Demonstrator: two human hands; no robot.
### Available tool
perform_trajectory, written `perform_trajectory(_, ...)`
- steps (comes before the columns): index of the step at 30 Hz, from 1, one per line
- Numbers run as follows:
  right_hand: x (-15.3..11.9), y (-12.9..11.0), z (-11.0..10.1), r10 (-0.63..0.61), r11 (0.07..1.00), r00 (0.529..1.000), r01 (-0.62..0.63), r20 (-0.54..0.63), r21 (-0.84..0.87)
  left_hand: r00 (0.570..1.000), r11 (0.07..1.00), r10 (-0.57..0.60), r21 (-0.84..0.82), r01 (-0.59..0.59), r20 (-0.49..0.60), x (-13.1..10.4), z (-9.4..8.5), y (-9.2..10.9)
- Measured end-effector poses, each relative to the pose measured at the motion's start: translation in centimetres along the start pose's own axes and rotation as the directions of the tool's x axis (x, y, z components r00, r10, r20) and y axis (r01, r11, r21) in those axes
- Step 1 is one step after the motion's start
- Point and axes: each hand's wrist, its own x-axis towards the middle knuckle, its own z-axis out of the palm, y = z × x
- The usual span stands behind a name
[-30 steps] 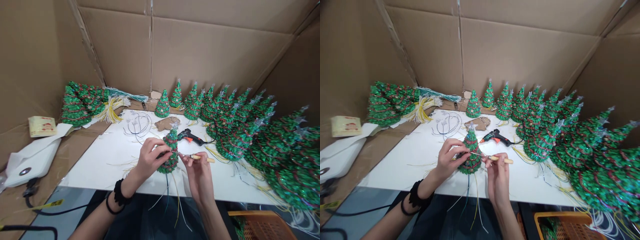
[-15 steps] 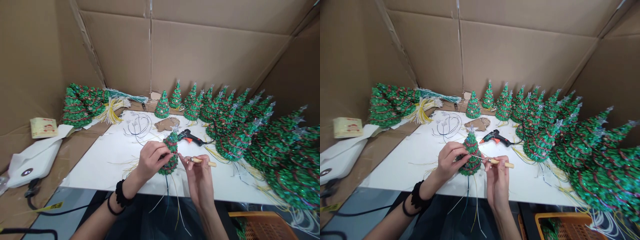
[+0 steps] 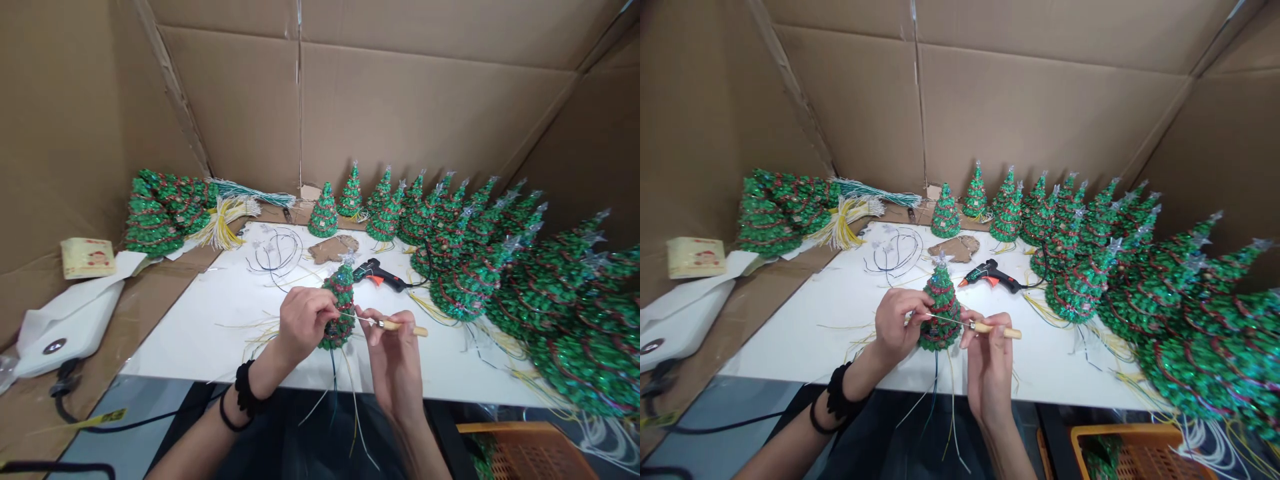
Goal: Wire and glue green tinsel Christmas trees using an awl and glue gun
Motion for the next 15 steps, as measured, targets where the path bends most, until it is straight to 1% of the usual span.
perform_trajectory(3, -0.3, -0.4, 0.2, -0.036, 0.999, 0.999, 0.036, 0.036, -0.019, 1.0, 1.0, -0.014, -0.023, 0.014, -0.007, 0.1, -0.6, 0.4)
perform_trajectory(6, -0.4, -1.7, -0.1, -0.064, 0.997, 0.995, 0.067, 0.077, -0.038, 1.0, 0.999, -0.011, -0.04, 0.012, 0.027, 0.1, -2.2, 1.3)
perform_trajectory(8, -0.4, -2.8, -0.5, -0.118, 0.991, 0.991, 0.122, 0.07, -0.06, 0.997, 0.996, -0.068, -0.049, 0.07, 0.04, 0.2, -3.5, 1.7)
perform_trajectory(9, -0.3, -3.3, -0.8, -0.163, 0.982, 0.985, 0.168, 0.063, -0.081, 0.994, 0.993, -0.106, -0.059, 0.107, 0.024, 0.2, -4.2, 1.7)
perform_trajectory(11, -0.2, -4.1, -1.3, -0.244, 0.958, 0.968, 0.251, 0.066, -0.139, 0.98, 0.979, -0.2, -0.041, 0.2, 0.004, 0.5, -5.2, 0.9)
perform_trajectory(12, -0.2, -4.2, -1.4, -0.275, 0.943, 0.959, 0.284, 0.074, -0.173, 0.968, 0.968, -0.249, 0.004, 0.249, -0.002, 0.7, -5.6, 0.2)
perform_trajectory(13, -0.2, -4.2, -1.5, -0.301, 0.926, 0.95, 0.312, 0.084, -0.212, 0.947, 0.945, -0.321, 0.083, 0.318, 0.023, 0.9, -5.7, -0.7)
perform_trajectory(14, -0.2, -4.0, -1.5, -0.321, 0.906, 0.942, 0.336, 0.097, -0.258, 0.925, 0.916, -0.375, 0.178, 0.36, 0.06, 1.0, -5.7, -1.7)
perform_trajectory(15, -0.3, -3.7, -1.5, -0.339, 0.882, 0.934, 0.358, 0.112, -0.308, 0.914, 0.899, -0.388, 0.266, 0.348, 0.116, 1.0, -5.7, -2.6)
